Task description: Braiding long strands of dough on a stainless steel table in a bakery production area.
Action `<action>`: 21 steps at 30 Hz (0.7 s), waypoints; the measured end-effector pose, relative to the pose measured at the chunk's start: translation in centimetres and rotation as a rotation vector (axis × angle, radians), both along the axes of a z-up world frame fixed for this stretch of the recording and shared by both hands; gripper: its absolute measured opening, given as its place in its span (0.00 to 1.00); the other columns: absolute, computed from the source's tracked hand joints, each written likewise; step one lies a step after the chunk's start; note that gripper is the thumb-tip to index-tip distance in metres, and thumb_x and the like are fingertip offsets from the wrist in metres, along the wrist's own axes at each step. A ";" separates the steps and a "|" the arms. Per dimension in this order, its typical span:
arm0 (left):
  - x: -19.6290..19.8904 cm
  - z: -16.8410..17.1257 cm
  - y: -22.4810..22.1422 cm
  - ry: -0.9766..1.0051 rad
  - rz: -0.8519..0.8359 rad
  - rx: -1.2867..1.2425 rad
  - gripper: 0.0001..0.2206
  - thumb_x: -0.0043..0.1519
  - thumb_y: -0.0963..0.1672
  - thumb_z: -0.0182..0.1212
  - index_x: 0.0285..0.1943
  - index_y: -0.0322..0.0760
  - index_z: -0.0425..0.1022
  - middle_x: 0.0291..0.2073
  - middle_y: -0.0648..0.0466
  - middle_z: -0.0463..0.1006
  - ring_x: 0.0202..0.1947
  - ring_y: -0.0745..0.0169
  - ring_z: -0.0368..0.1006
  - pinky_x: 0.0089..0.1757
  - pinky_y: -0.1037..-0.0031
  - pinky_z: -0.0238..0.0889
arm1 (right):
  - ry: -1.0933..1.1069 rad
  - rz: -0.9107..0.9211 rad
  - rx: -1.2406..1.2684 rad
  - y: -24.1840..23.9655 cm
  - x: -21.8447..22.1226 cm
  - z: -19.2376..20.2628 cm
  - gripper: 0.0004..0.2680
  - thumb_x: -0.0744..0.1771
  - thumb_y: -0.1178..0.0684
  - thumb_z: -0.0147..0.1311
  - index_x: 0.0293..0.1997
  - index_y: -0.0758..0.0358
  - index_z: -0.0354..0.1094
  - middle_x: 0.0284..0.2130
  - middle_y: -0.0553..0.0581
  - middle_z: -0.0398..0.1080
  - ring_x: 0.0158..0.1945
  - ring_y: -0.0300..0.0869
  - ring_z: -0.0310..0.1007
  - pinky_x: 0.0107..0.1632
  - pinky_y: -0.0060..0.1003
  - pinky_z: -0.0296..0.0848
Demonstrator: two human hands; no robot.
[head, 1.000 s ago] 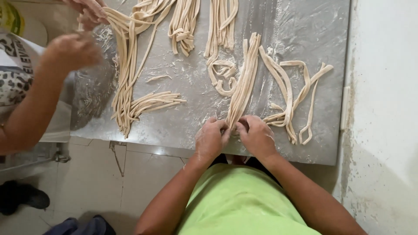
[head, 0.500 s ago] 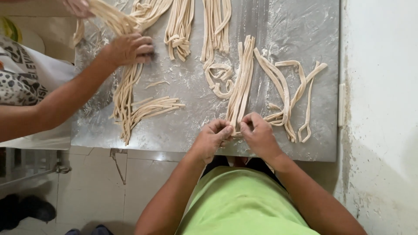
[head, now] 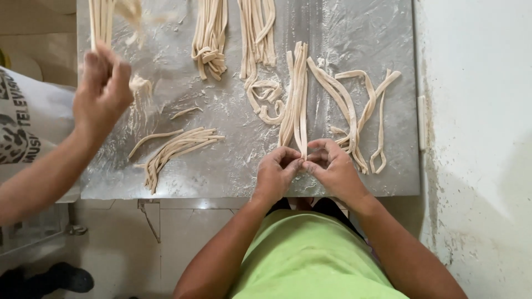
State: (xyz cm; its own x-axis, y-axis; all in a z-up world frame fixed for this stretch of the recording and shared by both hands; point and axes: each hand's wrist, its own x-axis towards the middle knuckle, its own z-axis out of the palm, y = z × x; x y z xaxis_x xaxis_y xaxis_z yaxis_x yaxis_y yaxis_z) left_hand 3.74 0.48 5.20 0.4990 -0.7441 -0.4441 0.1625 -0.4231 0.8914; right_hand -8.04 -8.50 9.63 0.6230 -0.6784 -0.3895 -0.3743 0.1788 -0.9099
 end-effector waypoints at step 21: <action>-5.0 -3.1 -5.8 -0.966 -0.388 0.009 0.09 0.52 0.45 0.60 0.37 0.43 0.67 0.29 0.52 0.68 0.31 0.46 0.72 0.31 0.58 0.68 | 0.654 0.127 -1.115 -1.8 -9.8 -5.7 0.06 0.61 0.50 0.55 0.34 0.57 0.71 0.31 0.56 0.66 0.36 0.51 0.70 0.36 0.43 0.70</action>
State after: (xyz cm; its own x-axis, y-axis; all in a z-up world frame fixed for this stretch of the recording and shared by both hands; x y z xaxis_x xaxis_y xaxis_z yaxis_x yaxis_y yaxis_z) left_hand -1.23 -5.31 2.07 0.3723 -0.9281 0.0109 -0.7674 -0.3012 0.5660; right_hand -17.81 -10.35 3.91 0.6168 -0.7821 0.0888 -0.7608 -0.6213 -0.1877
